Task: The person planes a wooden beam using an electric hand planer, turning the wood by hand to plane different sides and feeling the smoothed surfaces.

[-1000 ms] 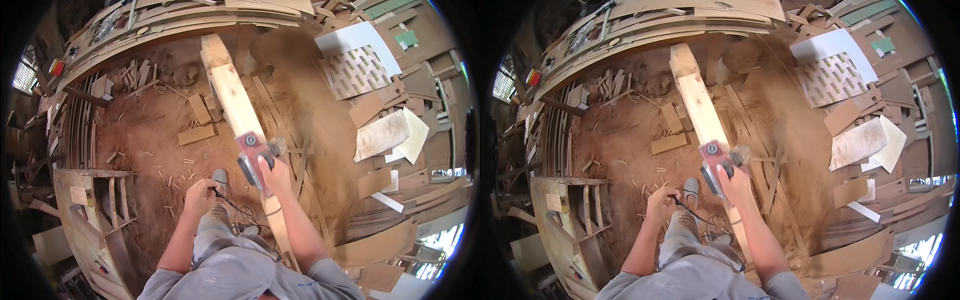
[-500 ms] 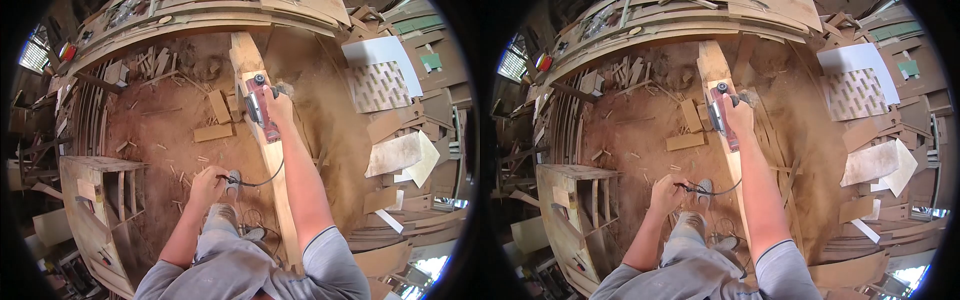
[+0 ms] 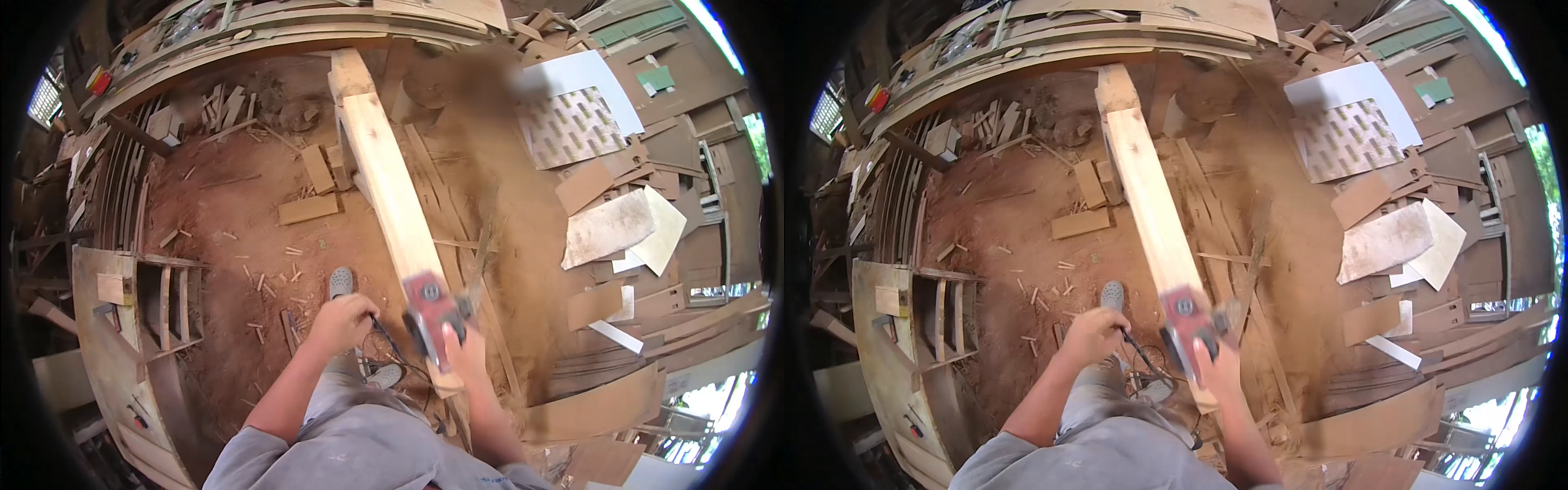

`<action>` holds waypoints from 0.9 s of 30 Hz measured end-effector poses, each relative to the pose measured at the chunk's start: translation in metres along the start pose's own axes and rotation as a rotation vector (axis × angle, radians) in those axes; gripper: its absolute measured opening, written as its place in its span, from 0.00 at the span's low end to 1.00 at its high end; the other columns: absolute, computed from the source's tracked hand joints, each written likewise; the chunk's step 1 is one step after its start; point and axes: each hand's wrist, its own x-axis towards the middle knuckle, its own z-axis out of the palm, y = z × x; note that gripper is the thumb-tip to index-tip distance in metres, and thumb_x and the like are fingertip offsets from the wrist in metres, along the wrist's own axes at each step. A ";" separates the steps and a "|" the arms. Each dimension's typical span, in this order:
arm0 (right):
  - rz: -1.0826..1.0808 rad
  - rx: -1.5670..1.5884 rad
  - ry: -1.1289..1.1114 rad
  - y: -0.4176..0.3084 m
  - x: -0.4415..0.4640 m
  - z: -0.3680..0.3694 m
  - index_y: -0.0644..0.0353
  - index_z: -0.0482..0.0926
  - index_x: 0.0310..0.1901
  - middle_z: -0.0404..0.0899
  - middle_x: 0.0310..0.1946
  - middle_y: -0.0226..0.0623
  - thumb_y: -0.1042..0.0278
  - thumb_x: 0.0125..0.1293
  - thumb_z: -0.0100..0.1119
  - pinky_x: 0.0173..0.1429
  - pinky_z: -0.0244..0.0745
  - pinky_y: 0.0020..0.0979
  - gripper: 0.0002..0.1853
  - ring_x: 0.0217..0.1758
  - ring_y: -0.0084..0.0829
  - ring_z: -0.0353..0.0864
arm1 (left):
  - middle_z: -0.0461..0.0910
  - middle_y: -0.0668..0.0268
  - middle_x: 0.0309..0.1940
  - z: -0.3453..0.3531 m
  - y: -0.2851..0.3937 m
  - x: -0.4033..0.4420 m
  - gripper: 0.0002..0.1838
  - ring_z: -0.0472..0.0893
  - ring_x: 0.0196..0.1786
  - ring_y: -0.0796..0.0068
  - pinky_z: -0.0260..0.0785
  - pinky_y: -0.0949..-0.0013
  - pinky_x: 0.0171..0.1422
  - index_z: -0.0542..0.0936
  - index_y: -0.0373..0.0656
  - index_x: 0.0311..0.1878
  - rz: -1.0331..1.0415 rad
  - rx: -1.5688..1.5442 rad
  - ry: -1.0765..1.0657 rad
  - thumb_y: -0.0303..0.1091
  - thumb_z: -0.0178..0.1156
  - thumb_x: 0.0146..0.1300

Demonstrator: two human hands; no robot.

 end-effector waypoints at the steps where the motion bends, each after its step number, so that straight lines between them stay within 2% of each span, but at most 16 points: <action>1: 0.073 0.032 -0.024 0.005 -0.037 -0.017 0.63 0.88 0.45 0.79 0.21 0.29 0.54 0.82 0.65 0.32 0.75 0.35 0.17 0.24 0.25 0.80 | 0.90 0.61 0.43 0.010 0.005 -0.012 0.07 0.90 0.48 0.54 0.84 0.55 0.56 0.90 0.48 0.44 -0.006 -0.011 -0.045 0.27 0.69 0.64; 4: 0.392 0.172 -0.121 0.027 -0.125 -0.052 0.63 0.86 0.42 0.78 0.21 0.27 0.56 0.81 0.65 0.30 0.73 0.32 0.17 0.24 0.22 0.77 | 0.91 0.63 0.43 0.038 0.008 -0.039 0.08 0.91 0.46 0.58 0.85 0.59 0.52 0.90 0.47 0.44 0.007 -0.055 -0.232 0.27 0.72 0.63; 7: 0.407 0.176 -0.111 0.021 -0.130 -0.056 0.62 0.84 0.38 0.77 0.21 0.24 0.56 0.82 0.65 0.29 0.70 0.30 0.17 0.23 0.18 0.75 | 0.91 0.65 0.43 0.048 0.009 -0.051 0.07 0.92 0.46 0.59 0.85 0.59 0.52 0.91 0.48 0.44 -0.023 -0.100 -0.259 0.28 0.73 0.63; 14: 0.278 0.130 -0.131 -0.011 0.041 0.014 0.58 0.82 0.33 0.76 0.20 0.23 0.55 0.82 0.66 0.27 0.69 0.29 0.19 0.21 0.16 0.74 | 0.91 0.65 0.43 -0.007 -0.021 0.004 0.07 0.92 0.47 0.60 0.85 0.60 0.53 0.89 0.46 0.44 -0.051 -0.067 -0.138 0.26 0.73 0.64; 17: 0.256 0.130 -0.144 -0.041 0.139 0.054 0.58 0.82 0.33 0.76 0.19 0.23 0.53 0.82 0.66 0.26 0.69 0.29 0.20 0.21 0.17 0.75 | 0.90 0.60 0.42 -0.036 -0.044 0.029 0.06 0.90 0.46 0.52 0.84 0.55 0.52 0.88 0.45 0.44 -0.086 -0.098 -0.054 0.26 0.71 0.63; 19: 0.168 0.112 -0.122 -0.061 0.204 0.083 0.57 0.82 0.32 0.76 0.19 0.24 0.51 0.82 0.66 0.25 0.69 0.29 0.21 0.20 0.18 0.75 | 0.89 0.60 0.42 -0.057 -0.055 0.044 0.07 0.90 0.46 0.52 0.84 0.55 0.52 0.88 0.45 0.44 -0.122 -0.083 -0.029 0.26 0.70 0.63; 22: 0.157 0.175 -0.105 -0.079 0.300 0.131 0.57 0.82 0.30 0.77 0.18 0.26 0.47 0.83 0.65 0.23 0.69 0.32 0.25 0.18 0.21 0.75 | 0.89 0.59 0.42 -0.080 -0.074 0.061 0.07 0.90 0.46 0.52 0.84 0.54 0.52 0.88 0.45 0.44 -0.155 -0.062 -0.009 0.26 0.71 0.63; 23: 0.240 0.122 -0.145 -0.090 0.332 0.142 0.61 0.87 0.39 0.83 0.27 0.40 0.43 0.82 0.64 0.38 0.76 0.40 0.25 0.30 0.36 0.83 | 0.89 0.59 0.42 -0.085 -0.080 0.065 0.07 0.90 0.46 0.52 0.84 0.54 0.52 0.87 0.44 0.44 -0.161 -0.056 -0.005 0.26 0.71 0.64; 25: 0.281 0.066 -0.153 -0.105 0.393 0.168 0.65 0.91 0.48 0.90 0.36 0.55 0.37 0.80 0.61 0.54 0.83 0.50 0.31 0.44 0.53 0.92 | 0.89 0.59 0.42 -0.093 -0.089 0.073 0.07 0.91 0.47 0.52 0.84 0.54 0.52 0.87 0.44 0.44 -0.148 -0.057 0.023 0.24 0.72 0.63; 27: 0.223 0.084 -0.118 -0.116 0.446 0.195 0.66 0.90 0.46 0.91 0.38 0.58 0.34 0.79 0.61 0.56 0.83 0.52 0.34 0.47 0.57 0.93 | 0.89 0.58 0.43 -0.099 -0.094 0.079 0.08 0.91 0.47 0.52 0.84 0.55 0.51 0.87 0.43 0.45 -0.151 -0.057 0.046 0.23 0.72 0.63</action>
